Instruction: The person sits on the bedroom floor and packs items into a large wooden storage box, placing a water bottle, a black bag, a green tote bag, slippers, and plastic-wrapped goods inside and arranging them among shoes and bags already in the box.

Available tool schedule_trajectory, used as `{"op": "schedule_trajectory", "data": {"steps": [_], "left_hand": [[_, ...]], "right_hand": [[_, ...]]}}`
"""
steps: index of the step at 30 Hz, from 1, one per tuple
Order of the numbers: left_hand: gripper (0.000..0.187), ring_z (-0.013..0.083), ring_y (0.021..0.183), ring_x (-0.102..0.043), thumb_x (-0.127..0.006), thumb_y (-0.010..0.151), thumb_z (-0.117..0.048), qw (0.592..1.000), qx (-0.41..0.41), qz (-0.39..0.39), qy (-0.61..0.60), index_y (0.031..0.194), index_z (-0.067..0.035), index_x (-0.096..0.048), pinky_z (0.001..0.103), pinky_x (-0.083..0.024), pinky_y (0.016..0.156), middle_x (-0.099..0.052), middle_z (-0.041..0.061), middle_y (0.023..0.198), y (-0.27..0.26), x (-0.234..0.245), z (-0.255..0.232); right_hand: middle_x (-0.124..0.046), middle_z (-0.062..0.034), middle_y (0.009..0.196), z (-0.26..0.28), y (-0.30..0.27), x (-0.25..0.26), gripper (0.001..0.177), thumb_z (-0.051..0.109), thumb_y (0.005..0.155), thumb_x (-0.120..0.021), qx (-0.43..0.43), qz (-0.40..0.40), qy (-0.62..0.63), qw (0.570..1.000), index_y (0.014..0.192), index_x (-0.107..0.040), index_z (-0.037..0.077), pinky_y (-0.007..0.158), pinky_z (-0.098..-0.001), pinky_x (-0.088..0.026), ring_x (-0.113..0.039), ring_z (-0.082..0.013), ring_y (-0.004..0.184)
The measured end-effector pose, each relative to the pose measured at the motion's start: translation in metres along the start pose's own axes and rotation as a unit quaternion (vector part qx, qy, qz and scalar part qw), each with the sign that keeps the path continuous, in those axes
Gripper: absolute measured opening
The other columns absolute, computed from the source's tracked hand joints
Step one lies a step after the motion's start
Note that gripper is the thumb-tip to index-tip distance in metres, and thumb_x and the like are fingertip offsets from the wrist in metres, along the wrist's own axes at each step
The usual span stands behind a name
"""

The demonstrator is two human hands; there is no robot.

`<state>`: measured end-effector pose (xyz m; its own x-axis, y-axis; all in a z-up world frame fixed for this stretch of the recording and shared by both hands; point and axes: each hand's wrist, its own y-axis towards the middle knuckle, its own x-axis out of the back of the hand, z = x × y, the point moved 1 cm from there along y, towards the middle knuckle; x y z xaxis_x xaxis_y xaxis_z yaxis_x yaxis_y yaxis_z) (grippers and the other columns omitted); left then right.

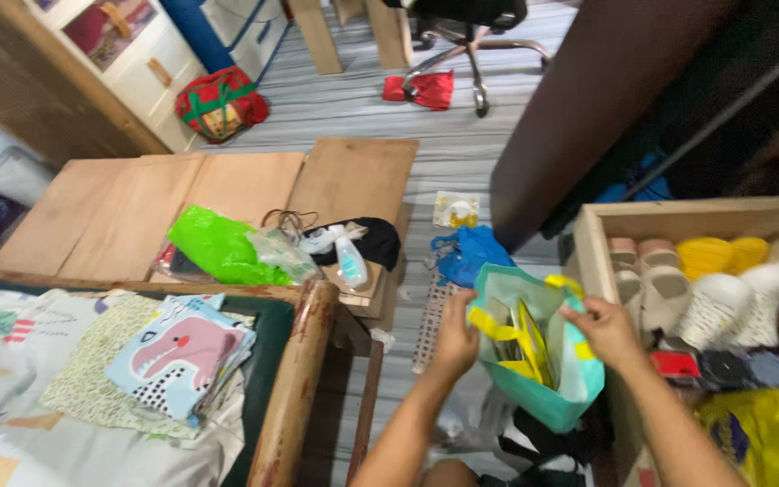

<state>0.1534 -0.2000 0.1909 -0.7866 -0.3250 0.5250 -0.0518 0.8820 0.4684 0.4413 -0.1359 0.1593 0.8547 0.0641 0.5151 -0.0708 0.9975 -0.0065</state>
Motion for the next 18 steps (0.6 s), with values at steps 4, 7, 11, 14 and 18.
{"op": "schedule_trajectory", "data": {"steps": [4, 7, 11, 14, 18], "left_hand": [[0.071, 0.0457, 0.114, -0.063, -0.058, 0.073, 0.007, 0.986, -0.003, 0.159, 0.043, 0.141, -0.011, -0.055, 0.049, -0.056, 0.088, -0.05, 0.021, 0.146, -0.029, 0.044, -0.047], [0.078, 0.0468, 0.116, -0.06, -0.06, 0.07, 0.004, 0.965, 0.073, 0.239, 0.075, 0.146, -0.006, -0.047, 0.05, -0.053, 0.09, -0.041, 0.018, 0.157, -0.037, 0.059, -0.085], [0.089, 0.0532, 0.123, -0.052, -0.078, 0.062, -0.007, 0.976, 0.02, 0.213, 0.042, 0.144, 0.003, -0.046, 0.054, -0.046, 0.1, -0.044, 0.023, 0.146, -0.045, 0.065, -0.112], [0.074, 0.0438, 0.118, -0.055, -0.087, 0.074, -0.02, 0.976, 0.063, 0.205, 0.043, 0.139, -0.003, -0.057, 0.046, -0.045, 0.103, -0.058, 0.018, 0.141, -0.047, 0.058, -0.108], [0.053, 0.036, 0.12, -0.062, -0.06, 0.09, -0.01, 0.964, 0.164, 0.192, 0.086, 0.142, -0.017, -0.068, 0.04, -0.049, 0.109, -0.071, 0.014, 0.129, -0.041, 0.041, -0.097]], "right_hand": [[-0.042, -0.0011, 0.058, 0.007, -0.037, 0.048, 0.044, 0.033, 0.09, -0.079, 0.019, -0.067, 0.019, 0.997, 0.068, -0.058, 0.001, 0.049, -0.0329, -0.033, -0.036, -0.0086, 0.056], [-0.043, -0.0004, 0.056, 0.021, -0.062, 0.066, 0.04, 0.029, 0.089, -0.079, 0.035, -0.094, 0.03, 0.995, 0.068, -0.059, 0.002, 0.049, -0.0313, -0.034, -0.037, -0.0069, 0.057], [-0.042, -0.0038, 0.057, 0.036, -0.079, 0.075, 0.036, 0.024, 0.09, -0.078, 0.055, -0.09, 0.029, 0.994, 0.07, -0.059, 0.001, 0.049, -0.0328, -0.035, -0.037, -0.0087, 0.057], [-0.045, -0.0056, 0.059, 0.046, -0.086, 0.08, 0.035, 0.024, 0.088, -0.079, 0.105, -0.107, -0.001, 0.989, 0.072, -0.059, -0.001, 0.051, -0.032, -0.038, -0.04, -0.0095, 0.056], [-0.049, -0.0115, 0.063, 0.062, -0.09, 0.086, 0.036, 0.024, 0.088, -0.079, 0.135, -0.119, -0.014, 0.984, 0.074, -0.059, -0.002, 0.052, -0.0358, -0.041, -0.043, -0.017, 0.056]]}}
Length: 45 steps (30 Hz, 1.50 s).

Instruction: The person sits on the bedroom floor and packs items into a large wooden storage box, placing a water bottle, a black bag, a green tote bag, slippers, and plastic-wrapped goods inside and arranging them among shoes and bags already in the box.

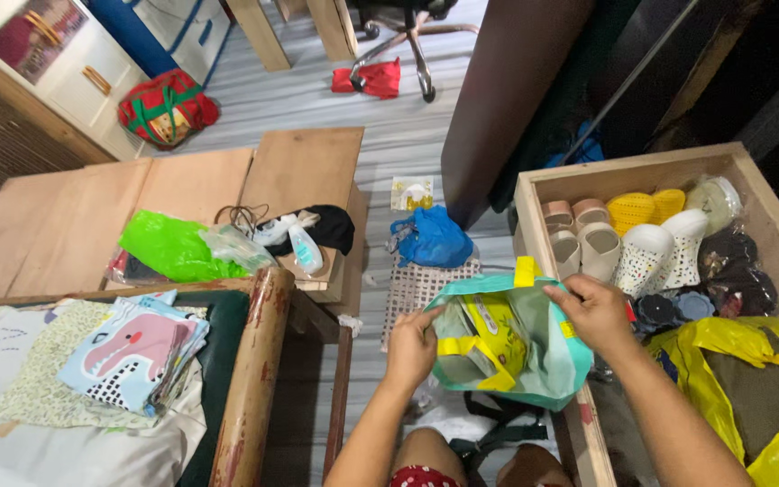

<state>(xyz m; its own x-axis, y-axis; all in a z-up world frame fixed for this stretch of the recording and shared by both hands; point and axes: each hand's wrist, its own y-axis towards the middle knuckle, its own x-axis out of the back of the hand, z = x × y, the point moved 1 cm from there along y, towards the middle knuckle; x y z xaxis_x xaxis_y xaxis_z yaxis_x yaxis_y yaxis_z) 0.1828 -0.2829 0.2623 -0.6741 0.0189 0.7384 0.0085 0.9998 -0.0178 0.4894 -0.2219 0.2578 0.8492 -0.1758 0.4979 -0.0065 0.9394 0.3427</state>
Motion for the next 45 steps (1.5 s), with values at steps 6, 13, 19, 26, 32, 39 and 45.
{"op": "schedule_trajectory", "data": {"steps": [6, 13, 19, 26, 32, 39, 45], "left_hand": [[0.098, 0.0465, 0.145, -0.032, -0.062, 0.067, 0.007, 0.995, -0.055, 0.053, -0.063, 0.158, -0.005, -0.027, 0.045, -0.031, 0.119, -0.032, 0.032, 0.156, 0.0, -0.005, -0.011], [0.1, 0.0461, 0.15, -0.027, -0.067, 0.071, -0.001, 0.991, -0.082, 0.085, -0.059, 0.159, -0.002, -0.021, 0.043, -0.029, 0.121, -0.025, 0.031, 0.161, -0.007, -0.035, -0.012], [0.09, 0.0442, 0.15, -0.031, -0.068, 0.072, -0.001, 0.994, -0.095, 0.026, -0.041, 0.153, 0.003, -0.03, 0.043, -0.029, 0.121, -0.031, 0.03, 0.16, -0.014, -0.017, 0.026], [0.092, 0.0363, 0.152, -0.034, -0.06, 0.066, 0.008, 0.991, -0.075, 0.071, -0.085, 0.154, -0.002, -0.036, 0.038, -0.038, 0.116, -0.032, 0.019, 0.166, -0.043, 0.052, 0.021], [0.096, 0.0349, 0.154, -0.031, -0.058, 0.066, 0.008, 0.991, -0.082, 0.043, -0.094, 0.157, -0.003, -0.03, 0.037, -0.038, 0.117, -0.027, 0.018, 0.17, -0.046, 0.065, -0.006], [0.103, 0.0382, 0.156, -0.025, -0.065, 0.069, 0.004, 0.992, -0.068, 0.011, -0.11, 0.161, -0.004, -0.018, 0.039, -0.029, 0.122, -0.023, 0.022, 0.169, -0.056, 0.063, 0.008], [0.103, 0.0372, 0.156, -0.025, -0.064, 0.067, 0.007, 0.997, -0.042, 0.029, -0.057, 0.16, -0.005, -0.023, 0.038, -0.026, 0.123, -0.027, 0.023, 0.167, -0.059, 0.069, 0.03]], "right_hand": [[-0.066, -0.0166, 0.087, 0.015, 0.005, -0.002, 0.025, 0.028, 0.088, -0.076, 0.07, -0.008, -0.176, 0.982, 0.09, -0.069, 0.004, 0.072, -0.047, -0.051, -0.064, -0.0368, 0.081], [-0.064, -0.0179, 0.125, 0.017, -0.039, -0.094, 0.067, 0.049, 0.079, -0.078, -0.088, 0.248, -0.108, 0.959, 0.126, -0.06, 0.004, 0.098, -0.0429, -0.051, -0.065, -0.0362, 0.113], [-0.062, -0.0225, 0.128, 0.003, -0.043, -0.132, 0.067, 0.024, 0.072, -0.078, -0.015, 0.184, -0.031, 0.982, 0.133, -0.058, 0.004, 0.099, -0.0465, -0.049, -0.061, -0.0416, 0.117], [-0.067, -0.01, 0.101, 0.018, -0.03, -0.086, 0.02, 0.009, 0.082, -0.067, 0.005, 0.078, -0.137, 0.987, 0.1, -0.067, 0.017, 0.084, -0.047, -0.055, -0.067, -0.0359, 0.101], [-0.068, -0.0133, 0.095, 0.047, -0.033, -0.086, 0.031, 0.019, 0.088, -0.072, -0.025, 0.032, -0.105, 0.994, 0.115, -0.062, 0.01, 0.074, -0.0508, -0.054, -0.068, -0.0397, 0.086], [-0.067, -0.0113, 0.093, 0.066, -0.107, -0.139, 0.005, 0.005, 0.088, -0.062, 0.268, 0.092, -0.123, 0.951, 0.09, -0.065, 0.008, 0.075, -0.044, -0.061, -0.072, -0.0317, 0.086], [-0.073, -0.0113, 0.096, 0.083, -0.117, -0.165, 0.036, 0.028, 0.104, -0.053, -0.046, 0.371, -0.271, 0.887, 0.139, -0.059, 0.028, 0.079, -0.0486, -0.057, -0.072, -0.0346, 0.09]]}}
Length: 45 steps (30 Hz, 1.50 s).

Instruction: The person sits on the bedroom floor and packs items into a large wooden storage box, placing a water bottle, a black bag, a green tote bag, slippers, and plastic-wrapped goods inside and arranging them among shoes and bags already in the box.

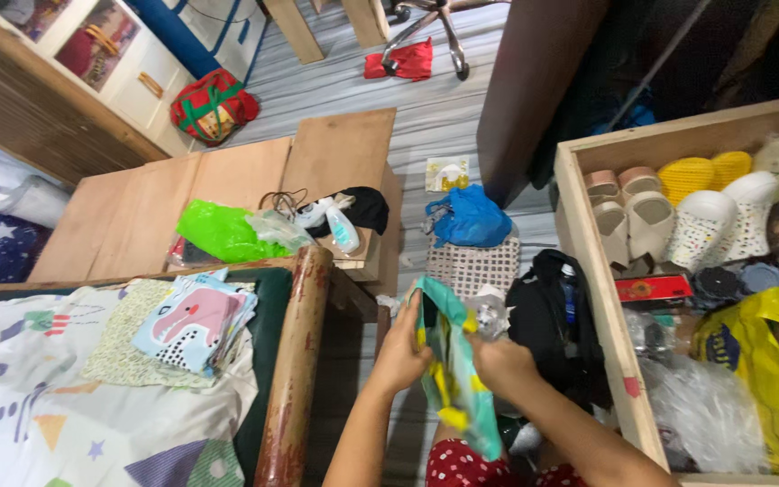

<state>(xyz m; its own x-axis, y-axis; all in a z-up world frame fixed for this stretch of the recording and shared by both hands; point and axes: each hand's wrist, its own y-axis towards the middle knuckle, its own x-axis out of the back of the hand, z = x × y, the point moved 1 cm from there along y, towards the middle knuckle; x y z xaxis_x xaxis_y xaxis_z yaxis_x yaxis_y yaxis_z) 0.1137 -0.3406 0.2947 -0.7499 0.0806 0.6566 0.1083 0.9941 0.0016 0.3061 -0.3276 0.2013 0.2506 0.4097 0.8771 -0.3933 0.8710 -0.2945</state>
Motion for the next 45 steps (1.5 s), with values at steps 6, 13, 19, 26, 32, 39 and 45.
{"op": "schedule_trajectory", "data": {"steps": [6, 13, 19, 26, 32, 39, 45], "left_hand": [[0.101, 0.0356, 0.158, -0.024, -0.057, 0.065, 0.011, 0.999, -0.027, -0.028, -0.026, 0.161, -0.002, -0.025, 0.037, -0.023, 0.125, -0.031, 0.023, 0.166, -0.012, 0.032, 0.006], [0.104, 0.0335, 0.16, -0.016, -0.053, 0.064, 0.011, 0.996, -0.039, -0.066, -0.053, 0.162, -0.001, -0.018, 0.037, -0.016, 0.125, -0.022, 0.022, 0.17, -0.03, 0.053, -0.008], [0.104, 0.0317, 0.16, -0.013, -0.052, 0.066, 0.01, 0.995, -0.029, -0.068, -0.074, 0.163, -0.003, -0.017, 0.036, -0.017, 0.126, -0.016, 0.021, 0.173, -0.057, 0.048, -0.019], [0.073, 0.0286, 0.161, -0.022, -0.06, 0.089, 0.001, 0.838, -0.214, -0.054, -0.5, 0.157, -0.002, -0.034, 0.042, -0.028, 0.128, -0.018, 0.012, 0.174, -0.075, 0.018, 0.03], [0.051, 0.0336, 0.121, -0.051, -0.061, 0.104, -0.013, 0.517, -0.037, -0.165, -0.839, 0.151, 0.006, -0.049, 0.055, -0.046, 0.103, -0.054, 0.025, 0.145, 0.04, -0.048, 0.099], [0.051, 0.0332, 0.122, -0.051, -0.06, 0.104, -0.014, 0.518, 0.059, -0.021, -0.853, 0.15, 0.005, -0.049, 0.054, -0.046, 0.104, -0.054, 0.024, 0.145, 0.09, -0.115, 0.051], [0.051, 0.0327, 0.122, -0.052, -0.059, 0.104, -0.016, 0.512, 0.076, 0.001, -0.856, 0.149, 0.004, -0.049, 0.053, -0.046, 0.105, -0.054, 0.023, 0.144, 0.09, -0.126, 0.027]], "right_hand": [[-0.065, -0.0185, 0.117, -0.015, 0.021, 0.011, 0.066, 0.031, 0.079, -0.071, 0.068, -0.112, 0.203, 0.97, 0.143, -0.059, 0.022, 0.083, -0.051, -0.054, -0.065, -0.0409, 0.102], [-0.061, -0.0171, 0.11, -0.025, 0.056, 0.037, 0.036, 0.006, 0.086, -0.057, 0.103, -0.147, 0.07, 0.981, 0.116, -0.074, 0.017, 0.088, -0.0497, -0.055, -0.067, -0.0391, 0.098], [-0.06, -0.0144, 0.111, -0.001, 0.036, 0.137, 0.047, 0.0, 0.083, -0.055, 0.131, -0.276, 0.06, 0.95, 0.125, -0.07, 0.015, 0.08, -0.0497, -0.055, -0.067, -0.0393, 0.092], [-0.06, -0.0117, 0.109, 0.028, -0.002, 0.229, 0.052, -0.002, 0.081, -0.057, 0.238, -0.246, 0.098, 0.934, 0.13, -0.066, 0.012, 0.079, -0.0446, -0.056, -0.068, -0.0341, 0.092], [-0.062, -0.0089, 0.108, 0.05, -0.026, 0.255, 0.054, -0.001, 0.078, -0.062, 0.246, -0.208, 0.076, 0.944, 0.13, -0.065, 0.014, 0.077, -0.0413, -0.057, -0.069, -0.0312, 0.089], [-0.063, -0.0105, 0.105, 0.027, -0.035, 0.256, 0.053, -0.003, 0.076, -0.063, 0.286, -0.267, 0.069, 0.918, 0.127, -0.067, 0.011, 0.08, -0.0414, -0.057, -0.069, -0.032, 0.092], [-0.063, -0.0074, 0.104, 0.006, -0.042, 0.255, 0.05, 0.001, 0.077, -0.068, 0.223, -0.276, 0.019, 0.935, 0.125, -0.069, 0.014, 0.08, -0.0404, -0.056, -0.068, -0.0293, 0.096]]}}
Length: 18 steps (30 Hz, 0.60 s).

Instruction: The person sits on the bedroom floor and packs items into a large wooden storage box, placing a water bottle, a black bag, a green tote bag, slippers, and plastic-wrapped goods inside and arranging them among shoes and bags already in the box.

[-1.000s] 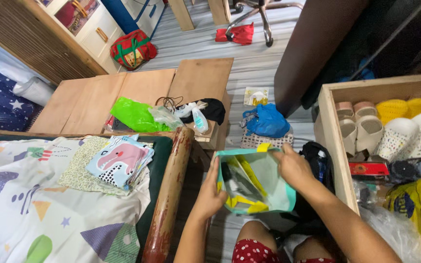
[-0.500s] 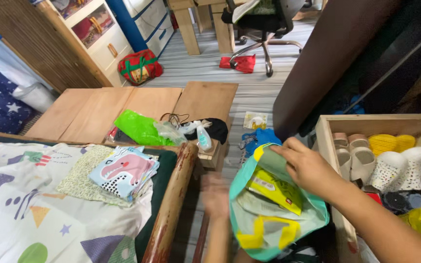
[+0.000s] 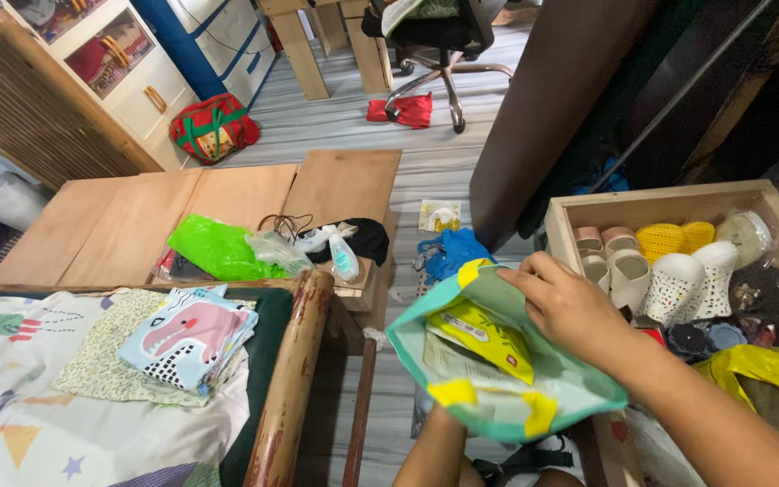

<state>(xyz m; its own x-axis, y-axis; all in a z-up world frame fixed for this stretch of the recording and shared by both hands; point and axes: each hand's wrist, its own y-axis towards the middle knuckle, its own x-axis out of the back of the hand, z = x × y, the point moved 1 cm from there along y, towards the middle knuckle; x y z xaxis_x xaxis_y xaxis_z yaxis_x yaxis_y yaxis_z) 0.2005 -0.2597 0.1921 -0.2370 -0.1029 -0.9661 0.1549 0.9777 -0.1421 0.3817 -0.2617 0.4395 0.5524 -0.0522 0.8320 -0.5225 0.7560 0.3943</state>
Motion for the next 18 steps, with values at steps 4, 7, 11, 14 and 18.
{"op": "schedule_trajectory", "data": {"steps": [4, 7, 11, 14, 18], "left_hand": [[0.05, 0.0325, 0.123, -0.052, -0.059, 0.104, -0.017, 1.0, -0.009, -0.001, -0.002, 0.149, 0.004, -0.049, 0.053, -0.045, 0.105, -0.054, 0.023, 0.144, -0.005, 0.001, 0.005], [0.05, 0.0323, 0.123, -0.052, -0.058, 0.104, -0.018, 1.0, -0.023, 0.001, 0.0, 0.149, 0.004, -0.049, 0.052, -0.045, 0.105, -0.054, 0.022, 0.144, -0.006, 0.0, -0.001], [0.05, 0.032, 0.123, -0.052, -0.057, 0.104, -0.019, 0.999, -0.044, -0.002, 0.006, 0.149, 0.003, -0.049, 0.051, -0.045, 0.106, -0.054, 0.022, 0.144, -0.006, 0.003, -0.012], [0.05, 0.0318, 0.124, -0.052, -0.057, 0.104, -0.019, 0.999, -0.053, -0.007, 0.006, 0.148, 0.003, -0.049, 0.051, -0.045, 0.106, -0.054, 0.021, 0.144, -0.01, 0.005, -0.017], [0.05, 0.0315, 0.124, -0.052, -0.056, 0.104, -0.021, 0.998, -0.064, 0.005, 0.005, 0.148, 0.002, -0.049, 0.05, -0.045, 0.106, -0.054, 0.021, 0.144, -0.004, -0.005, -0.02]], "right_hand": [[-0.064, -0.0107, 0.113, 0.0, -0.005, -0.006, 0.049, 0.004, 0.074, -0.069, 0.058, -0.014, -0.037, 0.998, 0.122, -0.067, 0.01, 0.084, -0.0404, -0.055, -0.064, -0.0309, 0.107], [-0.063, -0.0153, 0.116, 0.006, -0.015, -0.012, 0.05, 0.005, 0.069, -0.069, 0.098, -0.027, -0.042, 0.994, 0.119, -0.067, 0.006, 0.088, -0.0423, -0.053, -0.061, -0.034, 0.108], [-0.063, -0.014, 0.115, 0.02, -0.035, -0.026, 0.035, 0.008, 0.079, -0.071, 0.088, 0.033, 0.053, 0.994, 0.114, -0.067, 0.003, 0.089, -0.0427, -0.053, -0.062, -0.0353, 0.108], [-0.061, -0.0152, 0.119, 0.028, -0.034, -0.04, 0.045, 0.015, 0.077, -0.078, 0.037, 0.133, 0.07, 0.988, 0.119, -0.065, 0.005, 0.091, -0.0453, -0.051, -0.061, -0.0372, 0.111], [-0.055, -0.0159, 0.13, 0.036, -0.009, -0.062, 0.062, 0.02, 0.077, -0.082, -0.064, 0.338, -0.045, 0.938, 0.131, -0.055, 0.005, 0.1, -0.0429, -0.051, -0.061, -0.0355, 0.118]]}}
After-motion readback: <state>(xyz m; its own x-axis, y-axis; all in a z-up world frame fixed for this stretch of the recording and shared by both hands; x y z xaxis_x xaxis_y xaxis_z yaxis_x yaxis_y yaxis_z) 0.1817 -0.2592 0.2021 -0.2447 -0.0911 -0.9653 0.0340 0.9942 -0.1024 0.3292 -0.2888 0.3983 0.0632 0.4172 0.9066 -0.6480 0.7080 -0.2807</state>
